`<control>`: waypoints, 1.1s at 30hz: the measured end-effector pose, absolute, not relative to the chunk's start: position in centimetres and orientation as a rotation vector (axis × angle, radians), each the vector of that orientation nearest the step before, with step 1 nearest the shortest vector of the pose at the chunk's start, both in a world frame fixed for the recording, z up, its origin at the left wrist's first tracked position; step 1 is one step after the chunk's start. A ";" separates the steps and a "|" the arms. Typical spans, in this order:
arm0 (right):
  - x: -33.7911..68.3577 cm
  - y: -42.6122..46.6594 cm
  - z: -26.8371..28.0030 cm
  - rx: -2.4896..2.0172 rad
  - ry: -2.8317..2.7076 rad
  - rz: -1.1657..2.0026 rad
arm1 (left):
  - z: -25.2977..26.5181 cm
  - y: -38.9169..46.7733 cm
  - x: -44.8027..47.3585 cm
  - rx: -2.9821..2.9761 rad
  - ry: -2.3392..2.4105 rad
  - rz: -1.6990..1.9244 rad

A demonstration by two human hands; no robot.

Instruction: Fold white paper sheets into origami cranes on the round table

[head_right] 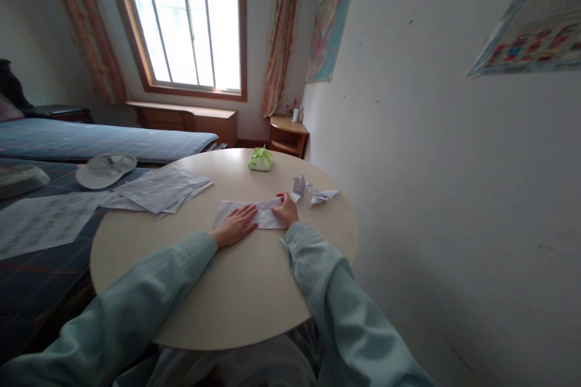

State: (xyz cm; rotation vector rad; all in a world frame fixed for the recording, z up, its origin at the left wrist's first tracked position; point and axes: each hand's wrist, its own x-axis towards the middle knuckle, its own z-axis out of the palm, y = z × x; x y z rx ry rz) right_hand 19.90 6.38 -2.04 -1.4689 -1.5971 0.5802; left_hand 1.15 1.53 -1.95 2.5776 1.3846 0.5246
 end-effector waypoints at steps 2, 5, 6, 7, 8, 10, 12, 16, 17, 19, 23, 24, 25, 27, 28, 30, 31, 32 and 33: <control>19.8 6.3 -2.0 -1.457 -1.598 0.571 | -2.3 1.7 1.1 2.574 1.370 0.504; 19.7 6.0 -1.8 -1.453 -1.622 0.559 | -1.9 2.1 0.7 2.611 1.352 0.546; 19.6 5.9 -1.7 -1.454 -1.636 0.557 | -1.7 2.1 0.5 2.628 1.357 0.552; 19.5 5.8 -1.6 -1.455 -1.652 0.556 | -1.5 2.1 0.4 2.641 1.365 0.554; 19.5 5.7 -1.6 -1.453 -1.665 0.557 | -1.2 2.0 0.4 2.652 1.374 0.557; 19.4 5.7 -1.6 -1.448 -1.685 0.558 | -1.0 1.9 0.4 2.664 1.380 0.570; 19.4 5.6 -1.6 -1.445 -1.698 0.553 | -1.0 1.8 0.4 2.658 1.385 0.587; 19.4 5.6 -1.4 -1.439 -1.716 0.531 | -1.5 2.0 0.4 2.616 1.429 0.567; 19.4 5.5 -1.4 -1.428 -1.722 0.531 | -1.7 2.1 0.4 2.604 1.439 0.556; 19.4 5.5 -1.3 -1.385 -1.735 0.550 | -2.0 2.2 0.4 2.582 1.464 0.538; 19.3 5.4 -1.3 -1.274 -1.788 0.615 | -2.1 2.2 0.4 2.561 1.539 0.519; 19.3 5.3 -1.3 -1.258 -1.809 0.619 | -2.0 2.2 0.4 2.563 1.547 0.514; 19.2 5.3 -1.3 -1.246 -1.829 0.615 | -1.9 2.2 0.4 2.568 1.545 0.509; 19.2 5.2 -1.2 -1.235 -1.853 0.591 | -1.6 2.3 0.3 2.585 1.527 0.497; 19.2 5.2 -1.2 -1.237 -1.856 0.573 | -1.5 2.3 0.2 2.593 1.513 0.489; 19.2 5.3 -1.2 -1.263 -1.853 0.524 | -1.2 2.4 0.0 2.605 1.495 0.465; 19.2 5.3 -1.2 -1.285 -1.852 0.493 | -1.2 2.5 -0.1 2.610 1.493 0.455; 19.2 5.4 -1.2 -1.309 -1.854 0.458 | -1.2 2.5 -0.1 2.619 1.492 0.448; 19.3 5.4 -1.2 -1.328 -1.861 0.423 | -1.2 2.5 -0.2 2.629 1.493 0.448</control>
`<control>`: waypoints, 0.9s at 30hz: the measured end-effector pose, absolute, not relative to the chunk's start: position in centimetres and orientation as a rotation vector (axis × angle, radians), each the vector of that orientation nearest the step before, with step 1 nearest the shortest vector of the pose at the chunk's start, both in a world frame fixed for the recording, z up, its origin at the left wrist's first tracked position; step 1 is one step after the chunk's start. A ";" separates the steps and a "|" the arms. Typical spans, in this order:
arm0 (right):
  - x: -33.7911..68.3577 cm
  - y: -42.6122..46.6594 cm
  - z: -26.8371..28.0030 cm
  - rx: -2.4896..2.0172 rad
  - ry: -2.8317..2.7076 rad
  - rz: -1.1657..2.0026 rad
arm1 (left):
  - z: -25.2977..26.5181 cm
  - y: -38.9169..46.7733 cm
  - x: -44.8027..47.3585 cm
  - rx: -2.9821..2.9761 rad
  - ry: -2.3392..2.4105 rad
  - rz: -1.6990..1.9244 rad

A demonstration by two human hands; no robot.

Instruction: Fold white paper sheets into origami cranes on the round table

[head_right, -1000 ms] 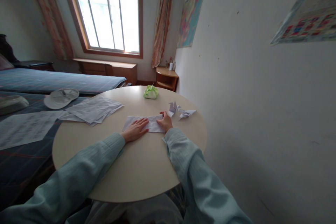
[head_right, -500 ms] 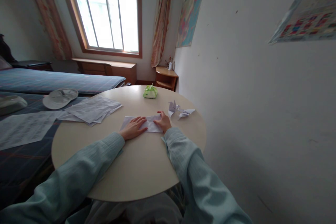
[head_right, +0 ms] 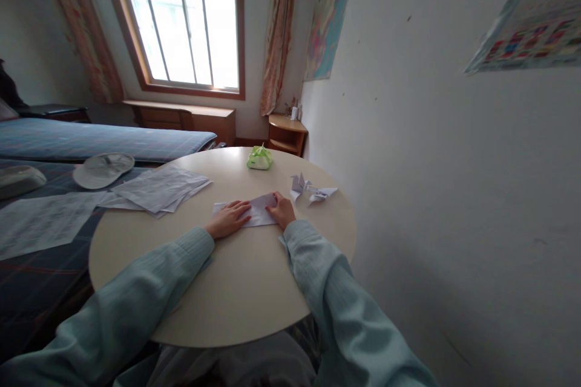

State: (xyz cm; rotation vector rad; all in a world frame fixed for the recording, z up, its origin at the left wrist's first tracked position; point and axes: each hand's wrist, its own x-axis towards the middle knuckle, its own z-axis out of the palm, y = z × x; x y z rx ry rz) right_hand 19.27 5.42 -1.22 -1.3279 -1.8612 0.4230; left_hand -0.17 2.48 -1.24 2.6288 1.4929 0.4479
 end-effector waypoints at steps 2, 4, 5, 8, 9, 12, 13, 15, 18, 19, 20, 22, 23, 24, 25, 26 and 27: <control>19.3 5.4 -1.2 -1.336 -1.891 0.373 | -1.4 2.5 -0.2 2.649 1.492 0.458; 19.2 5.3 -1.2 -1.287 -1.929 0.384 | -1.6 2.5 -0.1 2.658 1.489 0.479; 19.1 5.3 -1.1 -1.245 -1.943 0.416 | -1.7 2.5 -0.1 2.656 1.488 0.492; 18.8 4.9 -1.1 -1.128 -1.964 0.554 | -1.9 2.6 0.0 2.638 1.477 0.552; 18.7 4.8 -1.1 -1.103 -1.975 0.597 | -1.9 2.7 0.0 2.629 1.475 0.575; 18.5 4.5 -1.0 -1.045 -2.011 0.663 | -2.0 2.7 -0.1 2.610 1.473 0.621; 18.4 4.4 -1.0 -1.024 -2.025 0.671 | -2.0 2.8 -0.1 2.609 1.472 0.628; 18.5 4.4 -1.0 -0.983 -2.059 0.682 | -2.0 2.8 -0.1 2.614 1.464 0.631; 18.5 4.4 -1.0 -0.949 -2.104 0.691 | -2.0 2.8 -0.1 2.616 1.460 0.633; 18.5 4.4 -1.0 -0.948 -2.115 0.686 | -2.0 2.9 -0.1 2.616 1.459 0.634; 18.5 4.4 -1.0 -0.950 -2.122 0.680 | -2.0 2.9 -0.1 2.615 1.458 0.636; 18.5 4.3 -0.9 -0.951 -2.135 0.673 | -2.0 2.8 -0.1 2.609 1.457 0.649; 18.5 4.3 -0.9 -0.949 -2.138 0.671 | -2.0 2.8 -0.1 2.605 1.457 0.659; 18.5 4.2 -0.8 -0.946 -2.144 0.672 | -2.0 2.8 -0.1 2.600 1.460 0.671; 18.5 4.2 -0.7 -0.945 -2.147 0.672 | -2.0 2.7 -0.1 2.594 1.465 0.683; 18.5 4.1 -0.6 -0.947 -2.148 0.673 | -1.9 2.7 0.0 2.589 1.471 0.692; 18.5 4.1 -0.6 -0.947 -2.152 0.679 | -1.9 2.7 0.0 2.583 1.480 0.695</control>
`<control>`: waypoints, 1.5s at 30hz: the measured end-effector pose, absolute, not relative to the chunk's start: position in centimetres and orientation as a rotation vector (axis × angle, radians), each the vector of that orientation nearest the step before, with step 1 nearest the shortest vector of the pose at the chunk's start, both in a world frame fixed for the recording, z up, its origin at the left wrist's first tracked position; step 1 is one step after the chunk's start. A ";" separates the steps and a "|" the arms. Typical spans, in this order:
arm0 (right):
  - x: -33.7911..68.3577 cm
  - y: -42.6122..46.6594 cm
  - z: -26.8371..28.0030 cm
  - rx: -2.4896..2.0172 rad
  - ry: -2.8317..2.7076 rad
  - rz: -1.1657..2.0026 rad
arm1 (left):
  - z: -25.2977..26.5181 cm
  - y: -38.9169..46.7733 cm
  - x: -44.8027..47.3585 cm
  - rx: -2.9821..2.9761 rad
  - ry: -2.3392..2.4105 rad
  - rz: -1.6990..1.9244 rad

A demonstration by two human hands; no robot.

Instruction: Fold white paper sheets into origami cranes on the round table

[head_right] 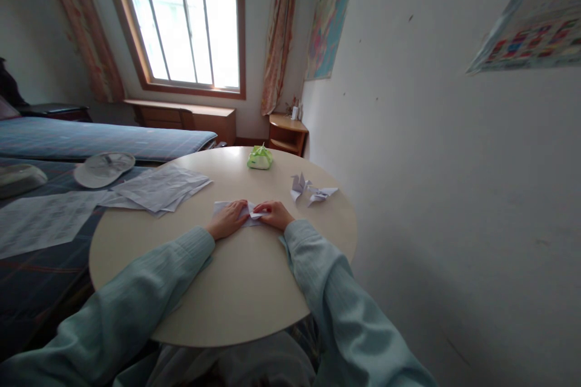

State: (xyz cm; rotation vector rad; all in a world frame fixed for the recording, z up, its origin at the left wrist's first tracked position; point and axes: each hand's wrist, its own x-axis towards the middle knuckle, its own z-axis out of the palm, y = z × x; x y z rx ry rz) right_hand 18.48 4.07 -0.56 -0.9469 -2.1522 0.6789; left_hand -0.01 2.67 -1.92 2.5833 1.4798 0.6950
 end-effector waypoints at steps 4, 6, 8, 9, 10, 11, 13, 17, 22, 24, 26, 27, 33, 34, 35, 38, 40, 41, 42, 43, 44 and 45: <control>18.4 4.0 -0.4 -0.937 -2.141 0.715 | -1.9 2.7 0.0 2.586 1.517 0.660; 18.4 4.0 -0.4 -0.926 -2.129 0.736 | -2.0 2.8 0.0 2.605 1.519 0.645; 18.4 4.0 -0.4 -0.917 -2.127 0.744 | -2.1 2.9 -0.1 2.629 1.504 0.632; 18.4 4.0 -0.5 -0.916 -2.130 0.736 | -2.1 2.9 -0.1 2.640 1.492 0.624; 18.4 4.0 -0.5 -0.920 -2.136 0.724 | -2.2 3.0 -0.1 2.650 1.482 0.617; 18.4 4.0 -0.5 -0.930 -2.142 0.710 | -2.2 3.0 -0.1 2.659 1.474 0.611; 18.5 4.0 -0.5 -0.968 -2.142 0.701 | -2.3 3.1 -0.2 2.667 1.471 0.603; 18.5 3.9 -0.3 -1.003 -2.097 0.753 | -2.2 3.1 -0.2 2.641 1.514 0.573; 18.4 3.6 -0.2 -0.972 -2.100 0.776 | -1.9 2.9 -0.3 2.627 1.549 0.547; 18.3 3.5 -0.3 -0.960 -2.094 0.778 | -1.8 2.8 -0.3 2.626 1.553 0.541; 18.3 3.6 -0.4 -0.935 -2.090 0.782 | -1.8 2.8 -0.3 2.628 1.549 0.536; 18.3 3.6 -0.4 -0.919 -2.091 0.786 | -1.8 2.8 -0.3 2.629 1.548 0.537; 18.4 3.7 -0.4 -0.865 -2.105 0.779 | -2.1 3.1 -0.3 2.625 1.545 0.532; 18.4 3.7 -0.4 -0.864 -2.111 0.776 | -2.1 3.1 -0.3 2.624 1.544 0.529; 18.4 3.7 -0.4 -0.863 -2.118 0.772 | -2.1 3.1 -0.3 2.623 1.542 0.528; 18.4 3.8 -0.4 -0.862 -2.129 0.765 | -2.1 3.0 -0.3 2.628 1.541 0.526; 18.4 3.8 -0.4 -0.860 -2.122 0.770 | -2.0 2.9 -0.3 2.628 1.544 0.529; 18.4 3.8 -0.5 -0.858 -2.118 0.778 | -1.9 2.9 -0.3 2.625 1.547 0.533; 18.4 3.8 -0.5 -0.857 -2.115 0.787 | -1.9 2.8 -0.2 2.621 1.550 0.538; 18.4 3.8 -0.4 -0.858 -2.112 0.797 | -1.9 2.7 -0.2 2.615 1.552 0.543; 18.4 3.7 -0.4 -0.861 -2.110 0.804 | -1.8 2.7 -0.2 2.610 1.553 0.546; 18.4 3.7 -0.4 -0.864 -2.109 0.810 | -1.8 2.7 -0.2 2.606 1.554 0.548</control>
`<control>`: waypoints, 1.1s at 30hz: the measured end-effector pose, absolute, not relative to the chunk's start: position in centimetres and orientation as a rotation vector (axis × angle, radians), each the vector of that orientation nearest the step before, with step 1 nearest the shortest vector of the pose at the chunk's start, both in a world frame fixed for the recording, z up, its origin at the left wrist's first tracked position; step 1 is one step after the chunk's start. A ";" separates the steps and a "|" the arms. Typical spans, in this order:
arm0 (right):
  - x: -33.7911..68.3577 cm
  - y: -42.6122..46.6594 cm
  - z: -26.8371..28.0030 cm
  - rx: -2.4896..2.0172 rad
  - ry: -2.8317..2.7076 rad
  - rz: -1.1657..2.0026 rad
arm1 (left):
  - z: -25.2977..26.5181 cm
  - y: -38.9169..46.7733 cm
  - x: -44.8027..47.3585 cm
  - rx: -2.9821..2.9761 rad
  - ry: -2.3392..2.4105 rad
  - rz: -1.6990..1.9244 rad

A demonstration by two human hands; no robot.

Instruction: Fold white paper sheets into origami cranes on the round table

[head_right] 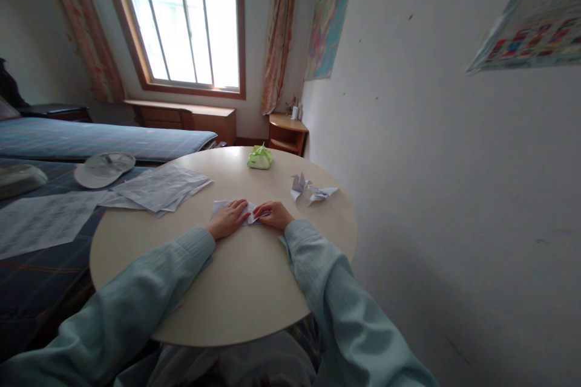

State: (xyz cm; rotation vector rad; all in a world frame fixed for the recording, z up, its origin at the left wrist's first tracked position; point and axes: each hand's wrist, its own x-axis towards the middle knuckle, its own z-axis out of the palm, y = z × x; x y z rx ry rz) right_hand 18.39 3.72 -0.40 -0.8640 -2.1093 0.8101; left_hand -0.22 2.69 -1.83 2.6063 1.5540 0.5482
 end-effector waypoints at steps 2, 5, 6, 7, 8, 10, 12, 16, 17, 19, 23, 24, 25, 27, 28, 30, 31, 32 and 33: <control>18.4 3.7 -0.3 -0.866 -2.109 0.814 | -1.8 2.7 -0.2 2.603 1.556 0.546; 18.4 3.6 -0.2 -0.860 -2.114 0.811 | -1.7 2.6 -0.2 2.606 1.557 0.538; 18.4 3.6 -0.2 -0.858 -2.119 0.810 | -1.7 2.6 -0.2 2.606 1.559 0.536; 18.4 3.6 -0.2 -0.857 -2.124 0.808 | -1.7 2.6 -0.2 2.605 1.563 0.534; 18.4 3.6 -0.2 -0.858 -2.130 0.805 | -1.7 2.6 -0.2 2.602 1.569 0.533; 18.4 3.6 -0.2 -0.862 -2.138 0.798 | -1.7 2.6 -0.2 2.593 1.585 0.534; 18.4 3.6 -0.2 -0.865 -2.142 0.794 | -1.8 2.6 -0.2 2.590 1.593 0.533; 18.4 3.5 0.0 -0.869 -2.159 0.804 | -1.8 2.6 -0.2 2.593 1.596 0.515; 18.4 3.5 0.1 -0.873 -2.161 0.811 | -1.7 2.6 -0.2 2.591 1.599 0.511; 18.4 3.4 0.4 -0.891 -2.169 0.812 | -1.7 2.5 -0.1 2.591 1.604 0.509; 18.3 3.4 0.6 -0.915 -2.206 0.787 | -1.6 2.4 -0.1 2.598 1.607 0.515; 18.3 3.4 0.6 -0.915 -2.209 0.785 | -1.6 2.4 -0.1 2.599 1.605 0.516; 18.3 3.4 0.6 -0.915 -2.211 0.786 | -1.6 2.4 -0.1 2.598 1.604 0.516; 18.4 3.6 0.5 -0.916 -2.210 0.791 | -1.6 2.4 -0.1 2.598 1.600 0.521; 18.4 3.6 0.4 -0.917 -2.208 0.795 | -1.6 2.4 -0.1 2.598 1.598 0.524; 18.4 3.8 0.3 -0.915 -2.202 0.799 | -1.6 2.4 -0.1 2.606 1.588 0.519; 18.5 3.9 0.3 -0.916 -2.200 0.801 | -1.6 2.4 -0.1 2.611 1.581 0.510; 18.5 3.9 0.2 -0.922 -2.200 0.808 | -1.5 2.4 -0.1 2.615 1.573 0.493; 18.6 4.0 0.2 -0.931 -2.201 0.826 | -1.4 2.4 -0.1 2.612 1.562 0.471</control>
